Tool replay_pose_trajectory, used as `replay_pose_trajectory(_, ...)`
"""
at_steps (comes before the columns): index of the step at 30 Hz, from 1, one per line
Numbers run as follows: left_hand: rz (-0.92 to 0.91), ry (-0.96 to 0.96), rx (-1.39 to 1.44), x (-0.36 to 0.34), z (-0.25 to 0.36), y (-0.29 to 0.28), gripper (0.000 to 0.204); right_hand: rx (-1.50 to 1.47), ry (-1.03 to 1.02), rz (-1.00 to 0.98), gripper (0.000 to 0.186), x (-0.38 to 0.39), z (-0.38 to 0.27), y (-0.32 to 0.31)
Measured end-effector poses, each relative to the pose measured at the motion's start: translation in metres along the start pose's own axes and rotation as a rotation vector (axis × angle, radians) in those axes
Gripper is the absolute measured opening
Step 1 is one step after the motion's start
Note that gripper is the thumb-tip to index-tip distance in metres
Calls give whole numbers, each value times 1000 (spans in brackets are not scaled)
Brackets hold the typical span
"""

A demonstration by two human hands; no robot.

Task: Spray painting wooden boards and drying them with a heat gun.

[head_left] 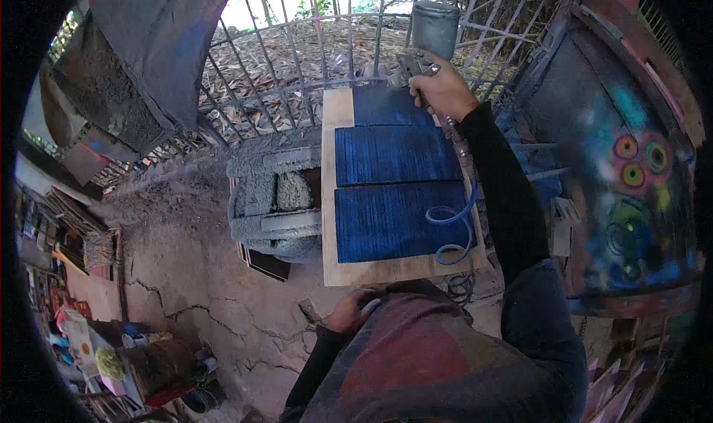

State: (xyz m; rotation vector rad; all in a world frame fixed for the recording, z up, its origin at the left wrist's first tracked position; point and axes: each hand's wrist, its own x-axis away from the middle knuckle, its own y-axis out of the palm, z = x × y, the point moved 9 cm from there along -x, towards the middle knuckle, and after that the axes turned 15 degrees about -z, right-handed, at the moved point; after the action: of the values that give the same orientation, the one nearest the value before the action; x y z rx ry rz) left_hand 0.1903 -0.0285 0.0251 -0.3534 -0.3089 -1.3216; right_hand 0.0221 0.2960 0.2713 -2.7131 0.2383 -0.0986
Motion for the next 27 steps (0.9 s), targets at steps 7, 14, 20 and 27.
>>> replay_pose_trajectory(7,-163,440,-365,-78,122,49,70,-5,53,64,70,-19,19,-37)
replay_pose_trajectory(14,-271,472,-447,-89,151,75,70,329,160,266,76,-23,57,-120)
replay_pose_trajectory(20,-280,518,-353,-75,163,82,70,349,113,216,73,-38,55,-129)
replay_pose_trajectory(27,-261,387,-265,-81,154,82,73,270,-44,163,71,-75,45,-81)
